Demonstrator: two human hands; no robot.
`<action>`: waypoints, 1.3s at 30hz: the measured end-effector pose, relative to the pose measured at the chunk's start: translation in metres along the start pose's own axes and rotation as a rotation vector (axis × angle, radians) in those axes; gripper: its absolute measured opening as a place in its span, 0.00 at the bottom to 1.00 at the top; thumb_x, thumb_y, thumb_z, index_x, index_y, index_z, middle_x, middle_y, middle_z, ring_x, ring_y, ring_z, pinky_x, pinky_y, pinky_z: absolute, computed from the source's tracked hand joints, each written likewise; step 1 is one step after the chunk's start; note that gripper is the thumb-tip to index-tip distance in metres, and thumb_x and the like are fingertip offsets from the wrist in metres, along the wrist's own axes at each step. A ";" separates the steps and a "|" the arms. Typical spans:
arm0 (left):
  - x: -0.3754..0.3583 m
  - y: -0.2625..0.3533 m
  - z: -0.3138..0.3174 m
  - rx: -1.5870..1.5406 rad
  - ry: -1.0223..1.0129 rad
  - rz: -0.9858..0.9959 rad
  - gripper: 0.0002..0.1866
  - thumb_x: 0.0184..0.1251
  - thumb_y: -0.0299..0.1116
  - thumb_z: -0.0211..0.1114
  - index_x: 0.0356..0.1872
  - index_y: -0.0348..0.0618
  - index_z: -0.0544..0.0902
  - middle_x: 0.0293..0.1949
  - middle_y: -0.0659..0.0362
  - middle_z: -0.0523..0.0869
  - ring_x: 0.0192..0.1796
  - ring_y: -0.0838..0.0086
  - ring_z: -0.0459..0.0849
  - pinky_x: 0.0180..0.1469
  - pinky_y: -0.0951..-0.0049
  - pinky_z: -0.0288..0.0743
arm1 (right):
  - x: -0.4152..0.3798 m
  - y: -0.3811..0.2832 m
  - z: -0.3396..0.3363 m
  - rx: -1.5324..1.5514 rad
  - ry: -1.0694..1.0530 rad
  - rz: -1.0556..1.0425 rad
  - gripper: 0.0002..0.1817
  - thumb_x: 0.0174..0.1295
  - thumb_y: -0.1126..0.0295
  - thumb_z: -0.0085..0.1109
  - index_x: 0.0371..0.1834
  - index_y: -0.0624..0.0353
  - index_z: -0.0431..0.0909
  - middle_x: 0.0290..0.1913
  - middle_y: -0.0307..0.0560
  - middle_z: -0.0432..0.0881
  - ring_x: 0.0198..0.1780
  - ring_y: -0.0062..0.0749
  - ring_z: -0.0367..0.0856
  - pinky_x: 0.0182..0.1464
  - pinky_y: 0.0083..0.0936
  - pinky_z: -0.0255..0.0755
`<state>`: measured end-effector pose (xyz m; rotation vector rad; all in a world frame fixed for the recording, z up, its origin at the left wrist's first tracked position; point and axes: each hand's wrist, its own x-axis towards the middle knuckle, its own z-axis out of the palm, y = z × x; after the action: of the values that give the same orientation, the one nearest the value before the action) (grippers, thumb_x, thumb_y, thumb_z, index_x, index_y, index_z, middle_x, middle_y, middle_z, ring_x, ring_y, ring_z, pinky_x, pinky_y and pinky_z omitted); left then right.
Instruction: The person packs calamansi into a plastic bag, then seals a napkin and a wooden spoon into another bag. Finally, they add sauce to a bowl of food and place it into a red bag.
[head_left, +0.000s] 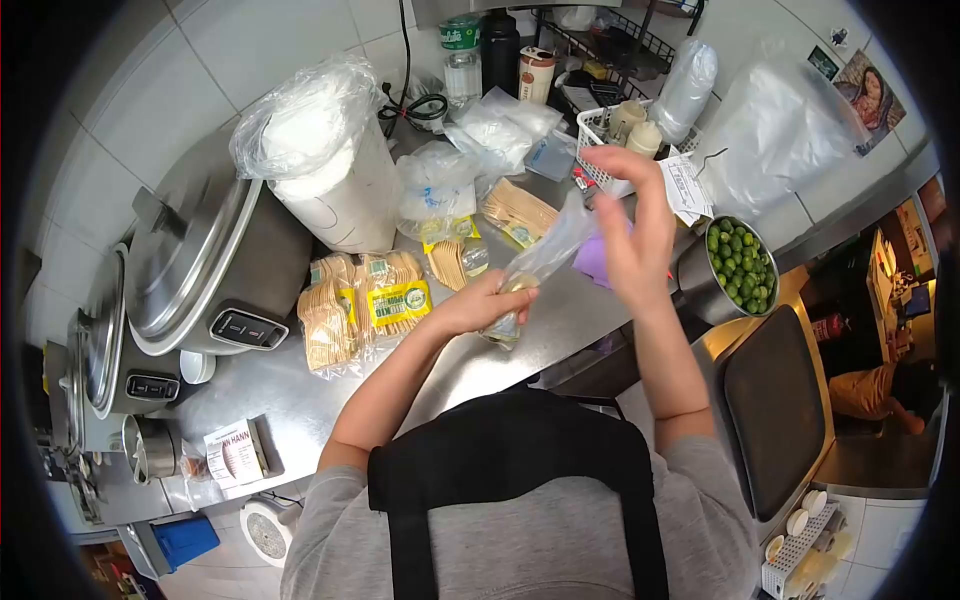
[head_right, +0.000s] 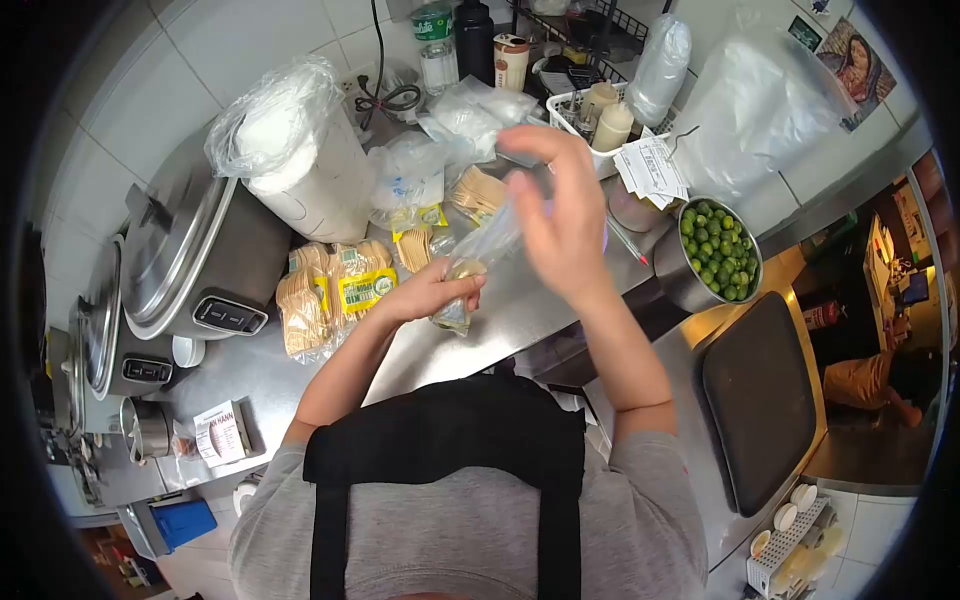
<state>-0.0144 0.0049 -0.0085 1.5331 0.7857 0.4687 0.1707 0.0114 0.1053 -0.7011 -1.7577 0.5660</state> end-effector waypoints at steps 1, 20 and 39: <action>-0.002 -0.002 0.001 -0.030 0.026 -0.045 0.16 0.63 0.42 0.56 0.24 0.40 0.77 0.21 0.64 0.78 0.28 0.79 0.75 0.36 0.78 0.67 | -0.004 -0.004 0.004 -0.231 -0.059 -0.218 0.15 0.56 0.68 0.55 0.44 0.62 0.68 0.36 0.47 0.79 0.42 0.37 0.77 0.44 0.33 0.68; 0.028 -0.074 0.026 -0.218 0.308 0.157 0.29 0.60 0.40 0.57 0.61 0.40 0.62 0.61 0.55 0.65 0.62 0.68 0.64 0.62 0.62 0.53 | -0.048 0.100 0.021 0.016 -0.668 0.390 0.09 0.56 0.73 0.47 0.40 0.61 0.69 0.23 0.38 0.73 0.25 0.25 0.72 0.27 0.26 0.63; 0.068 -0.097 0.053 -0.503 0.395 0.210 0.19 0.67 0.34 0.47 0.56 0.35 0.66 0.49 0.57 0.75 0.52 0.75 0.71 0.55 0.77 0.62 | -0.047 0.065 -0.018 0.519 -0.217 0.588 0.32 0.44 0.75 0.65 0.55 0.64 0.63 0.56 0.46 0.66 0.55 0.28 0.69 0.55 0.25 0.64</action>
<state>0.0492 0.0141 -0.1207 1.0637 0.7341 1.0629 0.2100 0.0251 0.0342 -0.7979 -1.4823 1.4848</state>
